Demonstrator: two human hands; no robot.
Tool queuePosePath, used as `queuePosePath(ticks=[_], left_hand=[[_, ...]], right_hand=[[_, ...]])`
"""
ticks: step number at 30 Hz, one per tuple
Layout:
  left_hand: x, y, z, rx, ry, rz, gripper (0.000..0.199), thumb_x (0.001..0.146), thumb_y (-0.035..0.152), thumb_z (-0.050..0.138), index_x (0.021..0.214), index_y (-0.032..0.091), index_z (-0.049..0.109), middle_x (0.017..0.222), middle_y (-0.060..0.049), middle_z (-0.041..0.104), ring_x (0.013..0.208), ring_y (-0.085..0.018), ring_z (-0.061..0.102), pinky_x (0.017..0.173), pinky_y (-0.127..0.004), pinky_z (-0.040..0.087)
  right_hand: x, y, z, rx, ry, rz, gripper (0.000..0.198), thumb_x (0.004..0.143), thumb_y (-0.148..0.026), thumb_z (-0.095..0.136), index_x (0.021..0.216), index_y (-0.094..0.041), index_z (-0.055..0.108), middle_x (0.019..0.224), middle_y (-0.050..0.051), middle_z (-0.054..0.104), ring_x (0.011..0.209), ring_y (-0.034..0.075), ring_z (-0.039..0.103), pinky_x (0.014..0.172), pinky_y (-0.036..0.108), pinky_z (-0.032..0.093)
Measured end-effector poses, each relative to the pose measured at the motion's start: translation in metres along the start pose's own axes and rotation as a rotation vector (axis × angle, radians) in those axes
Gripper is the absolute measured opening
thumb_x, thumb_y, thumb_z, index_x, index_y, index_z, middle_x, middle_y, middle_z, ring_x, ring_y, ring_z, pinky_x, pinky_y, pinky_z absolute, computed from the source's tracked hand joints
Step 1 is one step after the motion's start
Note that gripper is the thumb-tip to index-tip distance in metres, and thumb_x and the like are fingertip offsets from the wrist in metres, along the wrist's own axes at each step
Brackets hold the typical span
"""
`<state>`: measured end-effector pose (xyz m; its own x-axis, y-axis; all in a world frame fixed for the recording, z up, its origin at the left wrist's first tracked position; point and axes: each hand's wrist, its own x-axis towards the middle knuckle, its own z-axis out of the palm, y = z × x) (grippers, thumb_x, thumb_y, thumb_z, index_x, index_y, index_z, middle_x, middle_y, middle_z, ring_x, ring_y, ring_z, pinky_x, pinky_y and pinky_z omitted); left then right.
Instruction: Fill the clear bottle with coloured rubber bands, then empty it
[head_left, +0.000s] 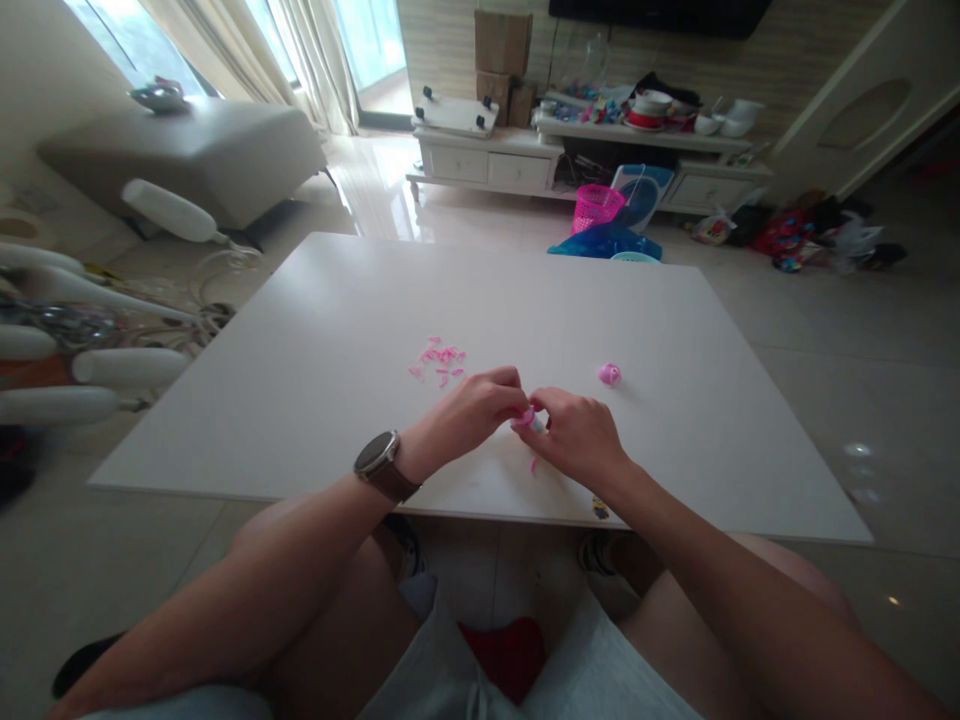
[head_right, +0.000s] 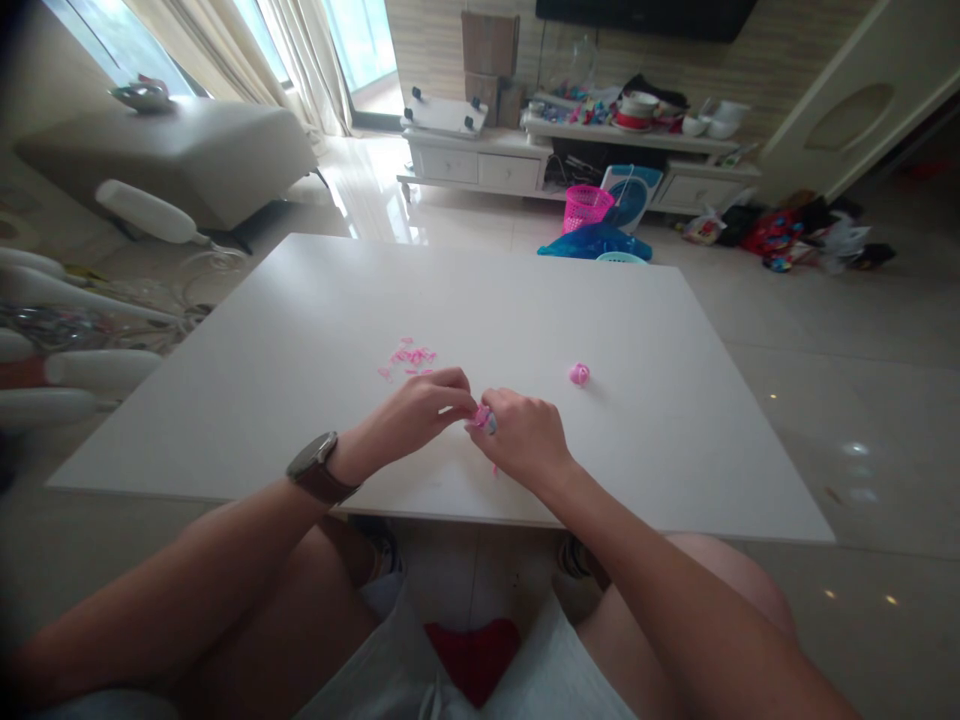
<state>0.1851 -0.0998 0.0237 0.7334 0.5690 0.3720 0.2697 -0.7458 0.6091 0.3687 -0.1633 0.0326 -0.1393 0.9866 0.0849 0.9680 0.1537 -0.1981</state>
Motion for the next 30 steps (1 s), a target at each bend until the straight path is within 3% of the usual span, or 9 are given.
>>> queuePosePath(ticks=[7,14,20,25,30], left_hand=[[0.0022,-0.0025,-0.0006,-0.034,0.009,0.012,0.017,0.095,0.015,0.061,0.096,0.019,0.077,0.086,-0.006,0.075,0.084,-0.016,0.067,0.077,-0.028,0.05],[0.0015,0.003,-0.0009,-0.055,0.001,0.007,0.03,0.093,0.004,0.054,0.106,0.02,0.076,0.096,-0.006,0.076,0.09,-0.016,0.069,0.081,-0.027,0.052],[0.0024,0.007,-0.0047,-0.033,0.054,-0.027,0.017,0.091,0.008,0.059,0.093,0.017,0.074,0.09,-0.005,0.072,0.078,-0.013,0.066,0.072,-0.024,0.049],[0.0017,0.0041,-0.0041,0.015,-0.005,0.005,0.018,0.095,0.012,0.057,0.093,0.018,0.074,0.085,-0.004,0.073,0.075,-0.013,0.065,0.07,-0.024,0.046],[0.0012,0.0042,-0.0021,0.041,-0.017,0.023,0.022,0.098,0.011,0.051,0.097,0.018,0.072,0.09,-0.007,0.071,0.088,-0.017,0.066,0.078,-0.027,0.049]], right_hand=[[0.0,-0.0001,0.0,0.018,0.008,0.0,0.022,0.091,-0.044,0.056,0.088,-0.024,0.066,0.085,0.0,0.073,0.07,0.017,0.061,0.061,0.03,0.025],[0.0008,0.0029,0.001,0.047,0.034,0.032,0.022,0.089,-0.044,0.057,0.084,-0.024,0.064,0.081,0.0,0.072,0.067,0.016,0.06,0.06,0.029,0.024],[0.0004,0.0028,0.0023,0.096,0.049,0.014,0.024,0.089,-0.046,0.058,0.085,-0.024,0.065,0.081,-0.001,0.071,0.068,0.016,0.06,0.061,0.028,0.026],[0.0006,0.0021,0.0011,0.103,0.044,0.018,0.024,0.089,-0.046,0.057,0.086,-0.024,0.066,0.081,0.0,0.071,0.068,0.016,0.06,0.062,0.028,0.028],[0.0016,0.0027,0.0001,0.135,0.047,0.04,0.027,0.089,-0.049,0.057,0.085,-0.023,0.066,0.08,0.001,0.071,0.068,0.017,0.06,0.063,0.027,0.03]])
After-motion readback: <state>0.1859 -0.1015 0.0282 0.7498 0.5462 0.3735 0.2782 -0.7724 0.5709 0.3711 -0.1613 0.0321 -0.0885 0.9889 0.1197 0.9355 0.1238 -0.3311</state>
